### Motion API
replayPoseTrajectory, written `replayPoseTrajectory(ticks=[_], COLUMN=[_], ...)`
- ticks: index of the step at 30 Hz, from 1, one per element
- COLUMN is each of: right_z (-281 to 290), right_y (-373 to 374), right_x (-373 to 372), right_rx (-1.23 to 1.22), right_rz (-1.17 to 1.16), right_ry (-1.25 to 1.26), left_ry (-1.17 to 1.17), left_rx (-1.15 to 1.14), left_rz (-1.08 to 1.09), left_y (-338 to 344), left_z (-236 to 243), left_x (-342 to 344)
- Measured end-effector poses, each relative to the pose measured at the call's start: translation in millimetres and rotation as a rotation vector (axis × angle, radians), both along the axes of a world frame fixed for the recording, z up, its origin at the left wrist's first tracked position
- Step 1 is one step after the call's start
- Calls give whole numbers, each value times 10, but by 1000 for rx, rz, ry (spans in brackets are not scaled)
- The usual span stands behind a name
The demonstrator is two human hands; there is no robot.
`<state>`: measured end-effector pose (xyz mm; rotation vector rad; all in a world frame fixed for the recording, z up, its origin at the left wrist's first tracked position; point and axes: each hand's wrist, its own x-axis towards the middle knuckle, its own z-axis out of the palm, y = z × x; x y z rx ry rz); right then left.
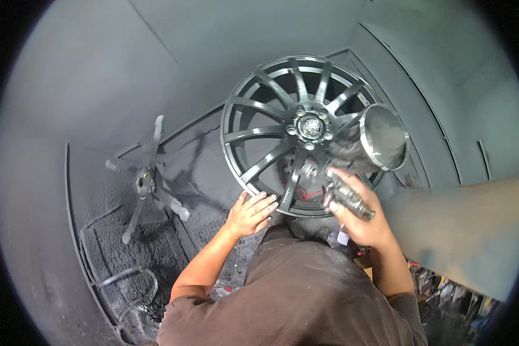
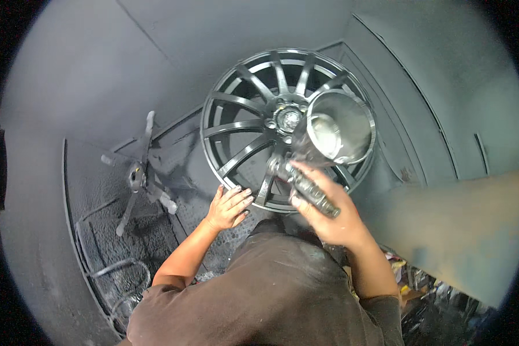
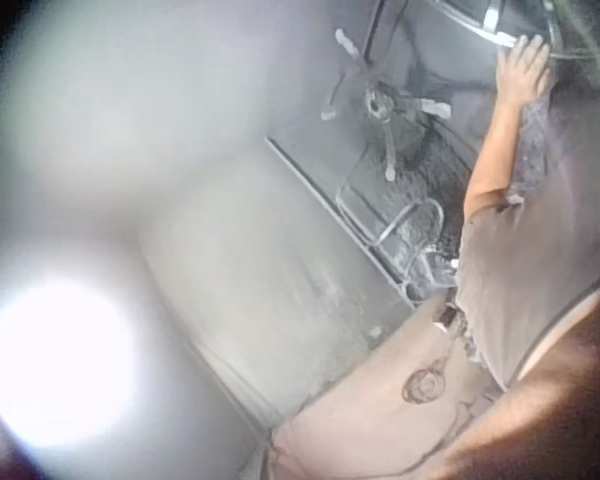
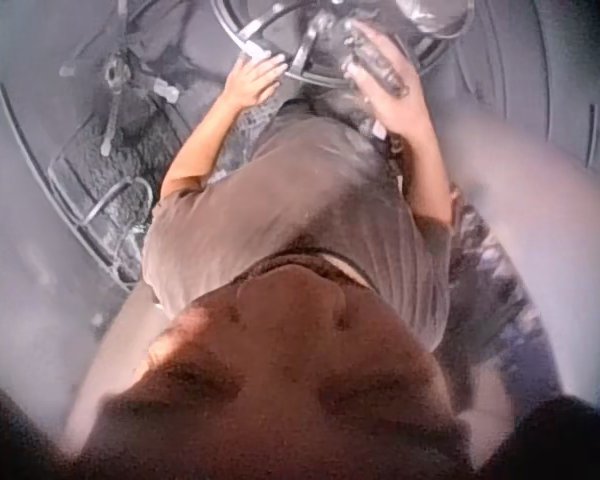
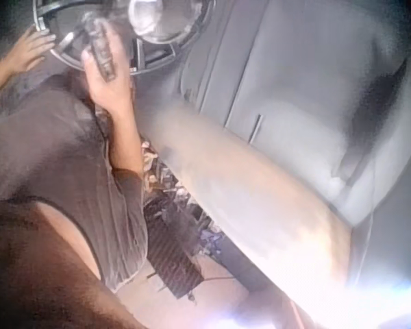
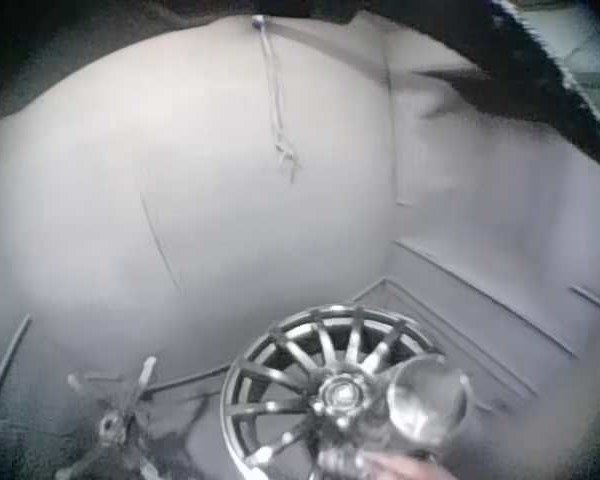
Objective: The person carries a car wheel rim into a spray booth, places it onto a stand, and paints the rim using a spray gun while rotating it by hand.
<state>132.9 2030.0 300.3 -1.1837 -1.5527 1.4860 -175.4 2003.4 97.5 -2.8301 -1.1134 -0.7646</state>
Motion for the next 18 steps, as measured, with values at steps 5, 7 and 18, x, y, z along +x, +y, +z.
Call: replayPoseTrajectory(ticks=[5,7,18], right_z=[158,0,-809], right_y=[-167,-236,-1920], right_x=[167,364,1186], right_rx=[141,267,55], right_rz=[-371,-466,-655], right_ry=[-66,-107,-26], left_ry=[-177,-196,-971], left_rx=[-14,18,-2340], left_rz=[162,187,965], left_y=[-246,-343,-2614], left_z=[-199,-360,-938], left_x=[92,133,330])
